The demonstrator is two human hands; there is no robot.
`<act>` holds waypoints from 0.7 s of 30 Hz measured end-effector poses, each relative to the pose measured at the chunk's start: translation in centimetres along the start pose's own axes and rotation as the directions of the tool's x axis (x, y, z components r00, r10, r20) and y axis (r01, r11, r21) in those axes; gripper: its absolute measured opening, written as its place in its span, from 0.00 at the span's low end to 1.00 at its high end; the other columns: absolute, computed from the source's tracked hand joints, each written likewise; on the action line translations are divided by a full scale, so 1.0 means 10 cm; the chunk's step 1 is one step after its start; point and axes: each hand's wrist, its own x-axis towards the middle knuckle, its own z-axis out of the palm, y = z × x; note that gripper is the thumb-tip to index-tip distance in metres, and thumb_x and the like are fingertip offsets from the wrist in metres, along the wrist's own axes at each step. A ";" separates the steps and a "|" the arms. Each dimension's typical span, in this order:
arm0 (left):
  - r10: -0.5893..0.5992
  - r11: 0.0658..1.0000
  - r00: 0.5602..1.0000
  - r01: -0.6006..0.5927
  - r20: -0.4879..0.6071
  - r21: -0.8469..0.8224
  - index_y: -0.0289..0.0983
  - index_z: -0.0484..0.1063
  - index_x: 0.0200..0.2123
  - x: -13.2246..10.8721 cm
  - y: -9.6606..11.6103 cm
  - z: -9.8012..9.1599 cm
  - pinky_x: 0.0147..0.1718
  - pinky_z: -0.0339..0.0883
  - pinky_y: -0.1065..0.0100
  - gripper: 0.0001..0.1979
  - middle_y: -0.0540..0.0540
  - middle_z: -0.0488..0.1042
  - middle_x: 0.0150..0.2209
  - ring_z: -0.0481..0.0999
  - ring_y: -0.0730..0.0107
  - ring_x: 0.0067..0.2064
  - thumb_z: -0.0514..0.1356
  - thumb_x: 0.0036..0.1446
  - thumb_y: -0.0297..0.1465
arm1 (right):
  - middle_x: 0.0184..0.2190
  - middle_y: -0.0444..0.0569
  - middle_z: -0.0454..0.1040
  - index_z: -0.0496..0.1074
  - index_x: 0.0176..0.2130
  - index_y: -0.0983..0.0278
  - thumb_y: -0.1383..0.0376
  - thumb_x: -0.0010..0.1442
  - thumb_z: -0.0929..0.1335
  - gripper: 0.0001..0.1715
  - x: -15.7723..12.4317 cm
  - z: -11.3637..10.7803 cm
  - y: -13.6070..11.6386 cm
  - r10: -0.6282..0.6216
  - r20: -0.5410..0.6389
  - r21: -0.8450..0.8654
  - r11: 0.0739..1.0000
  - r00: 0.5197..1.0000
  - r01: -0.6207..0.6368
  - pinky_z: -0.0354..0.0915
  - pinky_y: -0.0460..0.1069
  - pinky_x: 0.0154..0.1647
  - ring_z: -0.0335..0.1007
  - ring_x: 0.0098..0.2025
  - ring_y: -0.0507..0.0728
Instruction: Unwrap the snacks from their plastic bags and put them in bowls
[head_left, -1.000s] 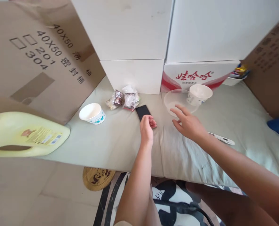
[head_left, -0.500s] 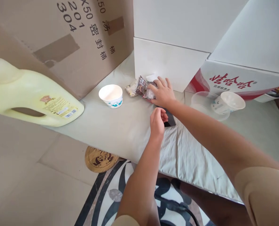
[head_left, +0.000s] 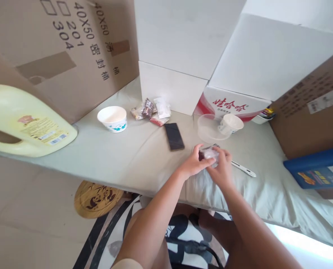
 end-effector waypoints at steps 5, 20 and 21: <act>0.006 0.993 0.991 0.010 -0.131 0.120 0.40 0.69 0.51 0.13 -0.25 0.38 0.50 0.71 0.61 0.23 0.42 0.77 0.49 0.77 0.63 0.48 0.65 0.52 0.24 | 0.61 0.64 0.59 0.63 0.66 0.58 0.56 0.58 0.70 0.38 -0.35 -0.04 0.18 0.017 0.096 -0.007 1.000 0.995 -0.017 0.67 0.70 0.57 0.65 0.62 0.73; 0.120 0.977 0.966 -0.073 -0.228 0.202 0.40 0.69 0.36 0.27 -0.33 0.42 0.27 0.63 0.76 0.17 0.54 0.68 0.30 0.67 0.78 0.28 0.72 0.46 0.36 | 0.47 0.58 0.79 0.79 0.52 0.59 0.62 0.67 0.61 0.21 0.07 -0.45 1.17 0.240 0.052 -0.117 0.965 0.969 -0.233 0.67 0.63 0.46 0.73 0.47 0.69; 0.131 0.973 0.963 -0.079 -0.234 0.219 0.40 0.69 0.36 0.27 -0.36 0.43 0.27 0.63 0.76 0.17 0.54 0.69 0.30 0.67 0.78 0.28 0.72 0.46 0.35 | 0.47 0.57 0.79 0.78 0.54 0.58 0.60 0.68 0.61 0.22 0.07 -0.47 1.11 0.246 0.053 -0.093 0.966 0.968 -0.241 0.67 0.59 0.43 0.74 0.45 0.67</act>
